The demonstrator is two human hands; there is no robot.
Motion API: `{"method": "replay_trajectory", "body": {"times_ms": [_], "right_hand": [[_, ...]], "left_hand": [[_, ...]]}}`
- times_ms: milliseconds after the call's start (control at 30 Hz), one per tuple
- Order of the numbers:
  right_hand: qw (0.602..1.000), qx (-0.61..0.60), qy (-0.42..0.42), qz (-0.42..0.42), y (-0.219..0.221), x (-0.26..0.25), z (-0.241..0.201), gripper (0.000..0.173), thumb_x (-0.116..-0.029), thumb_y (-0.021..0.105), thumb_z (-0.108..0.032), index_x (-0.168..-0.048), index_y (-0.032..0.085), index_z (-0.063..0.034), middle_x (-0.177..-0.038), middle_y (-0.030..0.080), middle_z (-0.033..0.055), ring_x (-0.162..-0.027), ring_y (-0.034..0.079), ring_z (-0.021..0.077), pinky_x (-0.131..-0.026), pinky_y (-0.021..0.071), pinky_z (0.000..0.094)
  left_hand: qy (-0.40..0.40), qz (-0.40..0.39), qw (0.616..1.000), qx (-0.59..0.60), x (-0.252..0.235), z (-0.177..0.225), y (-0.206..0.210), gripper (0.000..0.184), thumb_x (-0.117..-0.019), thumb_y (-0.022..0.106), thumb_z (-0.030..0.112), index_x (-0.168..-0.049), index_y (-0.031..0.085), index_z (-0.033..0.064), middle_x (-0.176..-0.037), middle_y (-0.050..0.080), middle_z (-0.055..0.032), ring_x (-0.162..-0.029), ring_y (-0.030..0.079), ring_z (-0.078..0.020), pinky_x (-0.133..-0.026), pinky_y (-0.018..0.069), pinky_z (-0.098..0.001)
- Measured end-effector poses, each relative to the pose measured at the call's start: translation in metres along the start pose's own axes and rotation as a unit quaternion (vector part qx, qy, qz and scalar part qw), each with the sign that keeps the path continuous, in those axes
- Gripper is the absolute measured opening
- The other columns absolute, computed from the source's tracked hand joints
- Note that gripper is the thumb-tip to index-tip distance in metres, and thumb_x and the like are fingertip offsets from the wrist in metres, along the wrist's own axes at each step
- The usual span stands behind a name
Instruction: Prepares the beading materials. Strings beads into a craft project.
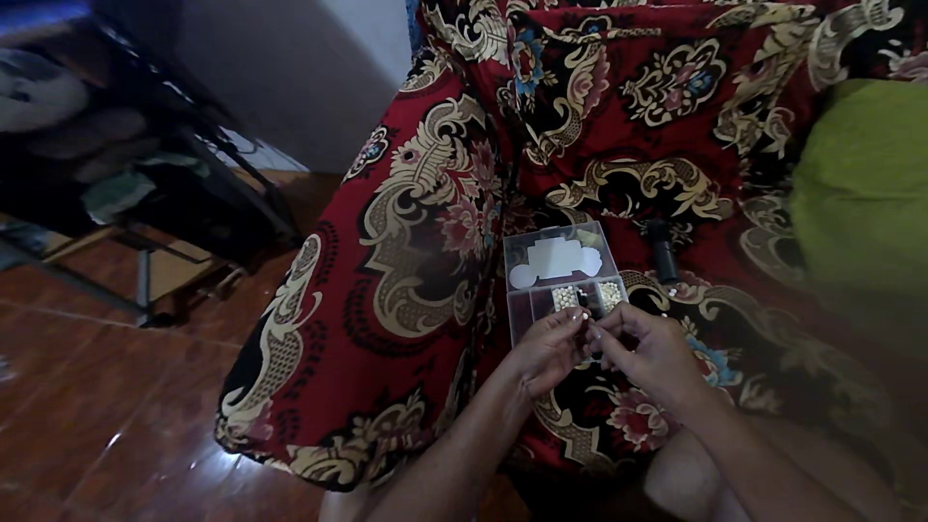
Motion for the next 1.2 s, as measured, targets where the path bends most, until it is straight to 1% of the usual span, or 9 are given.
{"method": "replay_trajectory", "body": {"times_ms": [300,433,733,1200], "right_hand": [[1.0,0.015,0.012,-0.001,-0.0003,-0.0006,0.001,0.008,-0.092,0.067,-0.014,-0.092,0.069,-0.0063,-0.072,0.071,-0.004,-0.057,0.066,-0.0001,-0.054,0.0568,0.016],[1.0,0.022,0.01,0.003,-0.0004,-0.0008,0.002,0.008,-0.091,0.067,-0.014,-0.091,0.068,-0.0055,-0.071,0.07,-0.0031,-0.055,0.065,0.0007,-0.053,0.0569,0.0172],[1.0,0.024,0.016,0.003,-0.0008,-0.0007,0.0007,0.007,-0.0904,0.067,-0.013,-0.09,0.068,-0.006,-0.07,0.07,-0.0038,-0.055,0.065,-0.0004,-0.053,0.0563,0.016],[1.0,0.016,0.02,-0.002,-0.0012,-0.0008,0.0009,0.007,-0.0917,0.067,-0.013,-0.09,0.068,-0.006,-0.071,0.071,-0.0033,-0.056,0.066,0.0004,-0.053,0.0569,0.0165]], "left_hand": [[0.012,0.004,1.0,-0.029,-0.0001,0.0021,-0.0009,0.02,-0.1092,0.041,0.01,-0.106,0.061,0.0078,-0.093,0.07,-0.0016,-0.085,0.069,-0.0117,-0.084,0.0583,-0.0297],[0.016,0.009,0.998,-0.052,0.0001,0.0031,-0.0003,0.019,-0.1093,0.041,0.01,-0.107,0.06,0.0077,-0.094,0.069,-0.0004,-0.086,0.069,-0.0114,-0.085,0.0579,-0.0301],[0.02,0.007,0.998,-0.059,0.0005,0.0047,0.0004,0.019,-0.1085,0.042,0.008,-0.106,0.06,0.007,-0.093,0.069,-0.0007,-0.085,0.069,-0.0116,-0.084,0.0584,-0.0307],[0.048,-0.016,0.995,-0.087,-0.0004,0.0064,-0.0003,0.018,-0.1069,0.044,0.006,-0.105,0.062,0.0064,-0.092,0.069,-0.0001,-0.083,0.068,-0.0102,-0.083,0.0579,-0.03]]}}
Point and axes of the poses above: each hand's wrist, its own x-axis away from the middle knuckle, its own y-axis out of the palm, z = x × y, the point moved 5 cm from there along -x, towards the middle knuckle
